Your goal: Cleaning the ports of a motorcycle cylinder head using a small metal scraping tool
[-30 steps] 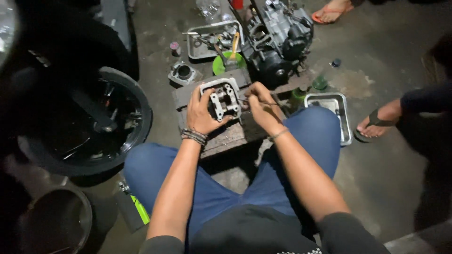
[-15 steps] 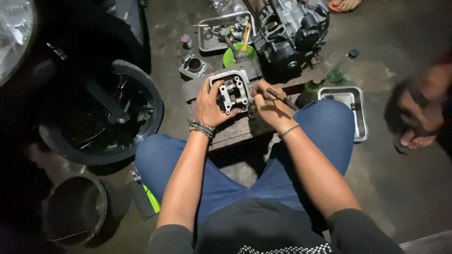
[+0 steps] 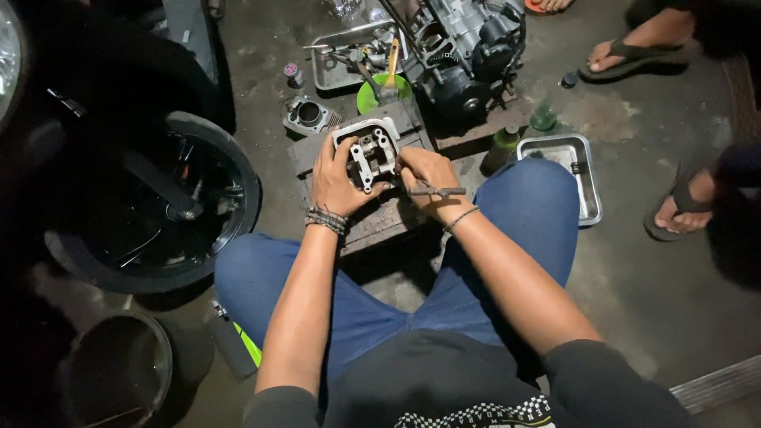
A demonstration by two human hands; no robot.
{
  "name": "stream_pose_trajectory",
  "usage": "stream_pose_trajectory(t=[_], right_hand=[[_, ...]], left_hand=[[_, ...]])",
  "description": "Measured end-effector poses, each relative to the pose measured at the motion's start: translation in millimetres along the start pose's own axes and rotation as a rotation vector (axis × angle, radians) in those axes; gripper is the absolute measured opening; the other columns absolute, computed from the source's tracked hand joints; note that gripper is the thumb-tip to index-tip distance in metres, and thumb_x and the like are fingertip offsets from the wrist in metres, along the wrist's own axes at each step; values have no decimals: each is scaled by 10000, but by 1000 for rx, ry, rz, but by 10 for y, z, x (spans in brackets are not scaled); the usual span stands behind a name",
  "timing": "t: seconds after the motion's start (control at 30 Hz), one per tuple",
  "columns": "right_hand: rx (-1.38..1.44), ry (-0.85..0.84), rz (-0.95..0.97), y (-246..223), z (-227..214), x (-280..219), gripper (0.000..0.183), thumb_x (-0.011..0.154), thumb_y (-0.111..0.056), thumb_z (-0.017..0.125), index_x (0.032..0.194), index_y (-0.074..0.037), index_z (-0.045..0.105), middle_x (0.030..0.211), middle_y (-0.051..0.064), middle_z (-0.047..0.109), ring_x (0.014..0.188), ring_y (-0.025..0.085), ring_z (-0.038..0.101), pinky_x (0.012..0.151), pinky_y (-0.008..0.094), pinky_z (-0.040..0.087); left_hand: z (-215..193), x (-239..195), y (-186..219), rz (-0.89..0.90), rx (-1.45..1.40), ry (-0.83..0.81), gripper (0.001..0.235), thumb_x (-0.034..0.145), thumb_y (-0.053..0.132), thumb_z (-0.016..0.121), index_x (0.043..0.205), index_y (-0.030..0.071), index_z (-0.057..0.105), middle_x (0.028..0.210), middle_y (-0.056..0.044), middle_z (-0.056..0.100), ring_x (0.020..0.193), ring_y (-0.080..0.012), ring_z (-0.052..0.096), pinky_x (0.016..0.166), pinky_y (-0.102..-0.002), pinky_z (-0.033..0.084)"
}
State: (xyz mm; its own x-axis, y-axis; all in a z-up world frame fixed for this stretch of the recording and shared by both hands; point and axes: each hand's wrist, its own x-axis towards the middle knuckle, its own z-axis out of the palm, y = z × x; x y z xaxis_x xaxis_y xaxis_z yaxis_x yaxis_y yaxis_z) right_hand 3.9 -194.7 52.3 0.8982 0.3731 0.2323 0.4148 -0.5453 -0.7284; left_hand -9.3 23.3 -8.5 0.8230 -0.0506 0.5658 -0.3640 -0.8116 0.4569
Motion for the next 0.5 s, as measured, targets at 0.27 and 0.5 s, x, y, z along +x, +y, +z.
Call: stream_pose_trajectory(t=[0.27,0.5], right_hand=[[-44,41,19,99,121,60,122,884,-88,549,884,-139,660,805,163,704,880,427,696,766,529,550],[21,19,-29,146,60,66,121,894,-32,561,823,-130,572,688,106,633,704,355,659,693,437,558]], left_hand=[[-5,-33,-28,-21,10,-2,979,559,646,905,1334,162,555,1429,-263,469,1217,-494,590,985,-563,485],[-28,-2,24,-26,6,-2,997,542,674,901,1330,165,566,1425,-266,475,1223,-484,586,969,-542,481]])
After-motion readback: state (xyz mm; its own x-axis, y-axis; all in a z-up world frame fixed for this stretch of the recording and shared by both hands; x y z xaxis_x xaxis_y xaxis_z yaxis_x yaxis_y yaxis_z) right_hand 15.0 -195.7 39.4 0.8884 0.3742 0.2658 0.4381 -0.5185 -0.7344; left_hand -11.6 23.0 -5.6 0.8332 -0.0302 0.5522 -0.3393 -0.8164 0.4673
